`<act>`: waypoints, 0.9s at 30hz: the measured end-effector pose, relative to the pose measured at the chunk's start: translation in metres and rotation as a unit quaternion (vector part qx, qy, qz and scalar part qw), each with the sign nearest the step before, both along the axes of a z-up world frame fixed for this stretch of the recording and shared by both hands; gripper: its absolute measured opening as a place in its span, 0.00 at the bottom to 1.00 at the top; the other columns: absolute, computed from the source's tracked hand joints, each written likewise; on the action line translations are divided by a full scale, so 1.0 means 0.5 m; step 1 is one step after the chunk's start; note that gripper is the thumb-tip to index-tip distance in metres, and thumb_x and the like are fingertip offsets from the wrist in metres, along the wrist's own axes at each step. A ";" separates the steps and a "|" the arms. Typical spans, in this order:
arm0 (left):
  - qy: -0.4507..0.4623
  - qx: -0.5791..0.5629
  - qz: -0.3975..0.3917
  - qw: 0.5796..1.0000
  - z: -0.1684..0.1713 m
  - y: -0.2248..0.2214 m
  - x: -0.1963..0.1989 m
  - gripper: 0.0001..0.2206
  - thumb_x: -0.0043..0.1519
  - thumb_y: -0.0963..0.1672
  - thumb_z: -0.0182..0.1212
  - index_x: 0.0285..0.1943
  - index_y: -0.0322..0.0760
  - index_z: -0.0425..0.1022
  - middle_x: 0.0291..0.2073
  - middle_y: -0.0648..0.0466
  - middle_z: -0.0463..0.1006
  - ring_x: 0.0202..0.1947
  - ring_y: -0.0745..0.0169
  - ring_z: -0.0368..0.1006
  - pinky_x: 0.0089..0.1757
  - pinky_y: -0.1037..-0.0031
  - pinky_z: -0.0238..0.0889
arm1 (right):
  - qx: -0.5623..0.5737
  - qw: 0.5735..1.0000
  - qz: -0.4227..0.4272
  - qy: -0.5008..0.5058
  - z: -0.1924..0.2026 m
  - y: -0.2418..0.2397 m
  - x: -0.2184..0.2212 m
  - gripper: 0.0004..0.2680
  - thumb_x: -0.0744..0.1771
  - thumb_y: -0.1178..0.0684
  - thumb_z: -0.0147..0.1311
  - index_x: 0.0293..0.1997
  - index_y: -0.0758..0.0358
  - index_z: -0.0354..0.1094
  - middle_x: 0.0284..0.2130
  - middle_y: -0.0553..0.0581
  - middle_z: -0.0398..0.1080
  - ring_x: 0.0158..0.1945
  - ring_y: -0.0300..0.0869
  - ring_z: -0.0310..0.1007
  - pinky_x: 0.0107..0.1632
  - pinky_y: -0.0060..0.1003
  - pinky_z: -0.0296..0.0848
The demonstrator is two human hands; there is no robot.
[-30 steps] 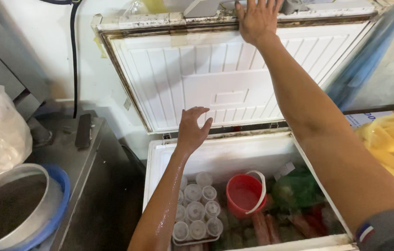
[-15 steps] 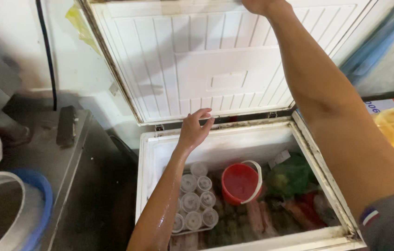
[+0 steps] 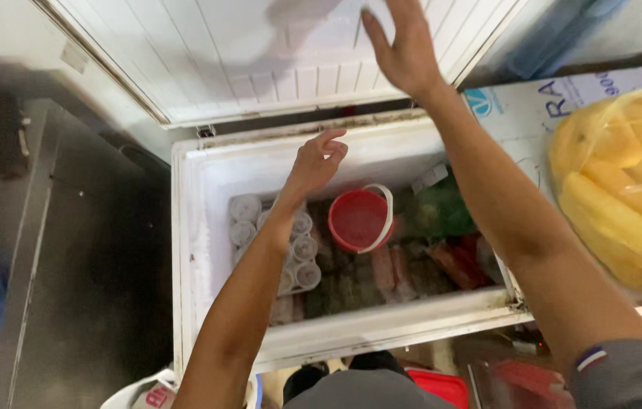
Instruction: The person washes their hands and arms at a sink, retrieves a bucket from a chest freezer, fills the bucket with ice from a cooler, adds water from a pitcher, pours the bucket contents into an industrial mixer, and presses a button on the control panel.
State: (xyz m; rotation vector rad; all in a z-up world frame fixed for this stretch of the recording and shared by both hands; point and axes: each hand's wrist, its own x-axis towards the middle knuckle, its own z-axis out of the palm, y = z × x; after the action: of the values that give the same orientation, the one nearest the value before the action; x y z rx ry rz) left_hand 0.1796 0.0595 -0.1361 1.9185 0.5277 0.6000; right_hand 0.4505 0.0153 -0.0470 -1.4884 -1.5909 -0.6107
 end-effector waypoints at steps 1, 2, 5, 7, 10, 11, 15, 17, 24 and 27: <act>0.011 -0.019 -0.002 1.000 -0.039 -0.016 0.003 0.19 0.64 0.47 0.61 0.64 0.38 0.74 0.46 0.45 0.85 0.50 0.53 0.81 0.50 0.66 0.72 | -0.087 0.993 -0.014 0.081 -0.087 -0.037 -0.017 0.15 0.73 0.52 0.57 0.67 0.69 0.65 0.56 0.72 0.72 0.59 0.61 0.71 0.61 0.51 0.71; 0.020 -0.043 0.006 0.999 -0.078 -0.032 0.009 0.19 0.64 0.47 0.61 0.64 0.39 0.74 0.45 0.45 0.85 0.48 0.53 0.82 0.49 0.67 0.73 | -0.173 0.972 -0.023 0.157 -0.180 -0.069 -0.030 0.18 0.71 0.50 0.56 0.69 0.68 0.62 0.56 0.71 0.71 0.59 0.59 0.71 0.60 0.50 0.70; 0.049 -0.101 0.023 0.993 -0.194 -0.094 0.016 0.20 0.64 0.46 0.60 0.65 0.38 0.73 0.44 0.44 0.85 0.45 0.55 0.83 0.47 0.69 0.75 | -0.393 0.834 -0.129 0.366 -0.472 -0.183 -0.039 0.22 0.68 0.48 0.57 0.70 0.63 0.60 0.57 0.70 0.71 0.59 0.57 0.72 0.59 0.46 0.71; 0.066 -0.116 0.027 0.991 -0.262 -0.127 0.014 0.21 0.65 0.46 0.60 0.67 0.38 0.71 0.46 0.44 0.84 0.46 0.56 0.82 0.46 0.69 0.73 | -0.389 0.778 -0.142 0.473 -0.647 -0.250 -0.041 0.24 0.67 0.48 0.58 0.70 0.68 0.56 0.61 0.71 0.66 0.64 0.55 0.68 0.61 0.45 0.68; 0.044 -0.192 0.024 0.980 -0.355 -0.172 0.014 0.21 0.66 0.44 0.56 0.69 0.36 0.68 0.47 0.45 0.84 0.46 0.59 0.82 0.47 0.72 0.74 | -0.409 0.646 -0.196 0.614 -0.848 -0.313 -0.041 0.21 0.69 0.49 0.57 0.66 0.73 0.59 0.59 0.70 0.68 0.61 0.54 0.69 0.59 0.45 0.69; 0.046 -0.204 0.026 0.978 -0.383 -0.178 0.010 0.21 0.67 0.45 0.55 0.69 0.35 0.68 0.48 0.45 0.84 0.46 0.59 0.82 0.47 0.72 0.74 | -0.407 0.640 -0.230 0.610 -0.900 -0.317 -0.043 0.24 0.69 0.50 0.61 0.68 0.74 0.50 0.62 0.70 0.60 0.61 0.52 0.63 0.59 0.44 0.66; 0.017 -0.275 0.023 0.961 -0.473 -0.216 -0.013 0.21 0.69 0.45 0.55 0.70 0.31 0.68 0.48 0.45 0.83 0.47 0.57 0.80 0.45 0.72 0.72 | -0.287 0.538 -0.176 0.772 -1.045 -0.309 -0.072 0.15 0.68 0.54 0.53 0.62 0.63 0.63 0.46 0.58 0.73 0.44 0.43 0.73 0.46 0.42 0.74; 0.020 -0.311 0.031 0.950 -0.498 -0.228 -0.022 0.21 0.69 0.46 0.56 0.69 0.31 0.68 0.48 0.45 0.83 0.47 0.58 0.79 0.43 0.73 0.71 | -0.218 0.512 -0.152 0.817 -1.078 -0.289 -0.080 0.12 0.67 0.57 0.52 0.58 0.61 0.65 0.38 0.56 0.72 0.34 0.42 0.71 0.36 0.44 0.75; 0.031 -0.328 0.064 0.942 -0.476 -0.217 -0.070 0.21 0.69 0.47 0.57 0.68 0.31 0.70 0.50 0.45 0.83 0.48 0.60 0.78 0.43 0.75 0.69 | -0.229 0.474 -0.111 0.843 -1.078 -0.216 -0.124 0.06 0.71 0.50 0.50 0.43 0.61 0.61 0.19 0.47 0.58 0.19 0.36 0.55 0.22 0.36 0.57; 0.024 -0.276 0.085 0.957 -0.412 -0.178 -0.085 0.19 0.68 0.47 0.58 0.65 0.32 0.72 0.50 0.45 0.83 0.51 0.58 0.79 0.47 0.72 0.69 | -0.280 0.499 -0.110 0.813 -1.038 -0.212 -0.135 0.08 0.71 0.47 0.48 0.42 0.59 0.63 0.17 0.48 0.57 0.18 0.36 0.54 0.21 0.36 0.55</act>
State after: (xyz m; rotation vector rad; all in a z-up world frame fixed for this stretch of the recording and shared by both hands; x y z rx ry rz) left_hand 0.1371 -0.0293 -0.3419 1.3677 0.8053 0.4529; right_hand 0.3828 -0.0904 -0.5660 -1.6308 0.0600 1.1734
